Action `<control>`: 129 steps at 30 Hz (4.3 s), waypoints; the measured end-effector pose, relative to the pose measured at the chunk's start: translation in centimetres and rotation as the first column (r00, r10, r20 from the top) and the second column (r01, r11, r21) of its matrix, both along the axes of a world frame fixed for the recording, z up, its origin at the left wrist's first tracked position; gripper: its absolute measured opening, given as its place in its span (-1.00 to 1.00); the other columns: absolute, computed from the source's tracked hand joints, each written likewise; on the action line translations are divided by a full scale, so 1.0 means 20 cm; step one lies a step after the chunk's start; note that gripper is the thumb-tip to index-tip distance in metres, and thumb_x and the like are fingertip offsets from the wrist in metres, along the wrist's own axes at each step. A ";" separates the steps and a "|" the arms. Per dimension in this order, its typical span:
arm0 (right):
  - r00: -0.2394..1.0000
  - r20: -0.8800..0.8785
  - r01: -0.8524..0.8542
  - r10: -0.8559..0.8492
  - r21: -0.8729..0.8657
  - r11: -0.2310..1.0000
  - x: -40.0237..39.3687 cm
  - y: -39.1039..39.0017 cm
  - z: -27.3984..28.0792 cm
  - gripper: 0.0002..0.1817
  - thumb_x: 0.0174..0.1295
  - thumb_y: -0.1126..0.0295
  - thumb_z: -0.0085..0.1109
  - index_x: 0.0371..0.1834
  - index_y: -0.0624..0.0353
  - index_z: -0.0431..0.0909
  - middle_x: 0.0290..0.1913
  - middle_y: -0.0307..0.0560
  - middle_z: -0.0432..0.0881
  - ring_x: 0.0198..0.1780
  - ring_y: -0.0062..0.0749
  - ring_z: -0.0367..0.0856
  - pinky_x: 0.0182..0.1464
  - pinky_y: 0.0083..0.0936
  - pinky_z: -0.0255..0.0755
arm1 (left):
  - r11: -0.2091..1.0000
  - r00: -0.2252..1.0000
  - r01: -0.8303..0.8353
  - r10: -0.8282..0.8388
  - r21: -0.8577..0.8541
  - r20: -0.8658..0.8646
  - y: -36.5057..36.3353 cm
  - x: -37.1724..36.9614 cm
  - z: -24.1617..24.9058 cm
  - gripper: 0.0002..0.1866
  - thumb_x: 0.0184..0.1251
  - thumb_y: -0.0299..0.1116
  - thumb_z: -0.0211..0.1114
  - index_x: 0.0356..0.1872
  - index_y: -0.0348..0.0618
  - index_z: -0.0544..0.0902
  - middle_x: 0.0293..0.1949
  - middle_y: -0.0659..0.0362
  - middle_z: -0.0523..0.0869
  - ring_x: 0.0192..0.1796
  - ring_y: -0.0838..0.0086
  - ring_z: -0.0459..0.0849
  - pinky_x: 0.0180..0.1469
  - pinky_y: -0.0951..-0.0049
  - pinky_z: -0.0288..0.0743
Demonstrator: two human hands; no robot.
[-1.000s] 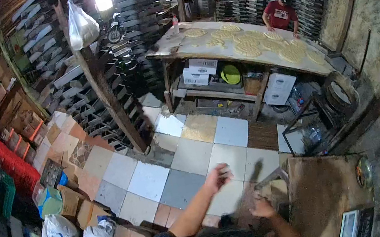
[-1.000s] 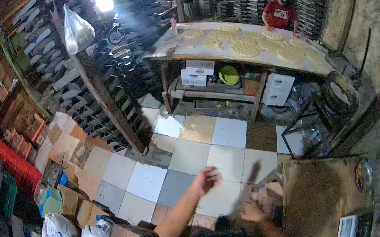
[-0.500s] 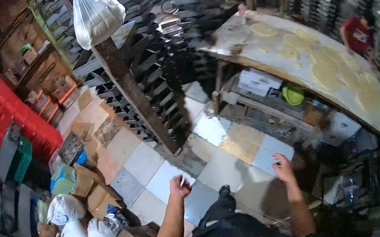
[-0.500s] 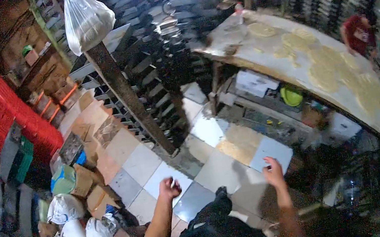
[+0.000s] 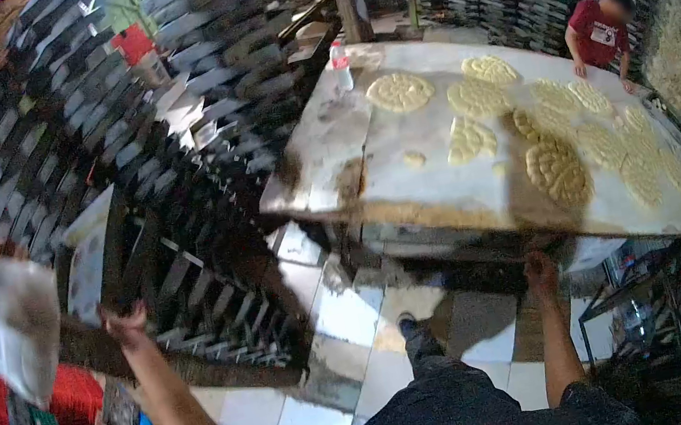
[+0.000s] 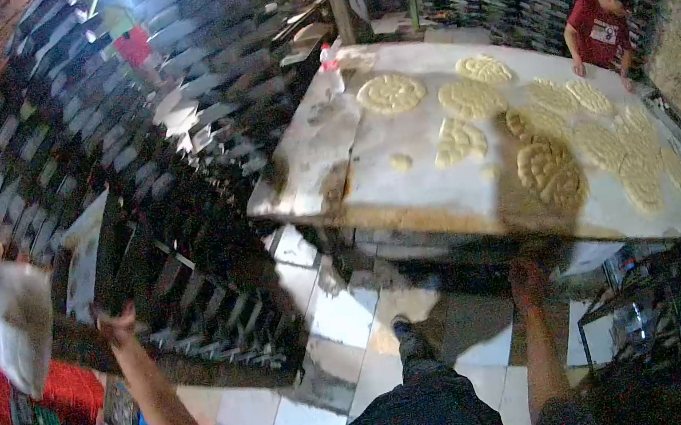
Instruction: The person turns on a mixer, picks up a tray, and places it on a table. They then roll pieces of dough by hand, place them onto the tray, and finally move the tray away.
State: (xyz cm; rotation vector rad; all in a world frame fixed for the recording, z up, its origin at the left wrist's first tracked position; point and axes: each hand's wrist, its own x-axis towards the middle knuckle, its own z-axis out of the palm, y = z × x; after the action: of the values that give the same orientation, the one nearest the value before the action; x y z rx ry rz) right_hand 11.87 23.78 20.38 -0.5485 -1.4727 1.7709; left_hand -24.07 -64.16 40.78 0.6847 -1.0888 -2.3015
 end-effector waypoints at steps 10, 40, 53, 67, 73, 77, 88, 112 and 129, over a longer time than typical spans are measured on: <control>0.917 0.174 0.158 -0.359 0.669 0.727 -1.04 0.36 0.40 -0.81 0.25 0.35 0.16 -0.35 0.29 0.54 -0.42 -0.08 0.57 -0.42 -0.33 0.51 -0.32 -0.40 0.42 | 0.914 0.932 -0.328 0.355 -0.237 0.079 -0.16 -0.27 0.15 -0.37 0.17 0.01 0.29 0.16 -0.13 0.37 0.17 0.00 0.46 0.09 0.10 0.46 0.06 0.15 0.44; 0.722 0.538 -0.625 0.435 0.239 0.743 -1.91 -0.77 0.55 -0.61 0.25 0.24 0.16 0.12 0.14 0.55 -0.07 -0.04 0.66 -0.09 -0.35 0.64 -0.02 -0.41 0.47 | 0.828 0.846 0.532 -0.514 -0.174 0.140 2.16 -0.19 -0.61 -0.24 0.01 -0.55 -0.01 0.38 -0.32 0.12 0.24 -0.02 0.37 0.12 0.25 0.46 0.14 0.40 0.39; 0.832 0.528 -0.092 -0.173 0.438 0.894 -1.26 0.35 0.31 -0.67 0.27 0.20 0.13 -0.54 0.21 0.46 -0.67 -0.25 0.40 -0.59 -0.62 0.35 -0.53 -0.50 0.29 | 0.325 0.746 0.655 -0.132 -0.683 0.653 2.41 -0.57 -1.11 -0.20 0.34 0.10 0.11 0.30 -0.46 0.22 0.16 -0.17 0.30 0.09 0.14 0.34 0.11 0.09 0.29; 0.924 0.336 -0.018 -0.183 0.516 0.856 -1.06 0.70 0.03 -0.94 0.06 0.46 0.15 -0.47 0.19 0.49 -0.52 -0.05 0.48 -0.50 -0.22 0.51 -0.43 -0.37 0.42 | -0.744 0.464 0.293 -0.438 -0.600 0.770 4.78 -0.69 -0.70 -0.55 0.33 -0.19 0.27 0.12 -0.24 0.47 -0.09 -0.05 0.53 -0.11 0.22 0.56 -0.08 0.14 0.54; 0.913 0.272 0.079 -0.304 0.613 0.786 -1.03 0.69 0.09 -0.92 0.10 0.49 0.17 -0.45 0.25 0.48 -0.52 -0.05 0.47 -0.52 -0.27 0.47 -0.47 -0.42 0.39 | -0.334 0.698 0.297 -0.564 -0.895 0.441 4.82 -0.79 -1.24 -0.34 0.29 -0.05 0.26 0.18 -0.26 0.16 -0.09 -0.35 0.58 0.01 -0.06 0.53 -0.10 -0.03 0.47; 0.902 0.238 0.151 -0.361 0.611 0.777 -1.07 0.68 0.02 -0.89 0.15 0.46 0.17 -0.44 0.27 0.49 -0.54 -0.05 0.49 -0.54 -0.35 0.48 -0.47 -0.45 0.37 | -0.297 0.468 0.644 -0.577 -0.705 0.669 4.47 -0.89 -0.75 -0.35 0.26 -0.02 0.29 0.12 -0.25 0.21 -0.07 -0.31 0.61 -0.11 -0.06 0.61 -0.09 0.00 0.48; 0.920 0.292 -0.333 0.261 0.230 0.914 -1.21 -0.05 0.21 -0.83 0.37 0.32 0.08 -0.08 0.15 0.47 -0.06 -0.04 0.58 -0.02 -0.42 0.57 0.02 -0.42 0.47 | 0.347 0.382 0.798 -0.924 -0.493 -0.032 3.65 -0.36 -0.53 -0.80 0.35 -0.36 0.24 -0.07 -0.17 0.55 -0.20 0.16 0.61 -0.16 0.50 0.60 -0.27 0.46 0.58; 0.740 0.664 -0.672 0.103 0.737 0.076 -1.44 0.58 0.19 -0.61 0.08 0.29 0.16 -0.05 0.27 0.45 -0.03 0.28 0.41 0.07 0.23 0.36 0.38 0.18 -0.05 | -0.442 0.222 0.441 -0.789 -0.781 0.572 3.80 -0.40 -0.74 -0.61 0.22 -0.11 0.20 -0.15 -0.26 0.58 -0.10 -0.14 0.57 0.01 -0.10 0.49 0.18 -0.05 0.28; 0.650 0.675 -0.703 0.351 0.709 -0.061 -1.32 0.41 -0.17 -0.59 0.10 0.27 0.16 -0.03 0.31 0.50 -0.03 0.26 0.51 0.08 0.20 0.44 0.31 0.04 0.24 | -0.366 0.601 0.136 -0.708 -0.921 0.371 3.70 -0.10 -1.60 -0.52 0.36 -0.28 0.06 0.24 -0.28 0.35 0.13 -0.24 0.45 0.27 -0.14 0.35 0.37 -0.04 0.15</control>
State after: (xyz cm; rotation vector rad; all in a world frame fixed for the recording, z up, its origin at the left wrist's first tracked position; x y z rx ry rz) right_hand -14.62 32.02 16.89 0.6624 -2.9273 0.7042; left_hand -26.00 9.80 8.68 -1.1403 -2.6525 -0.9301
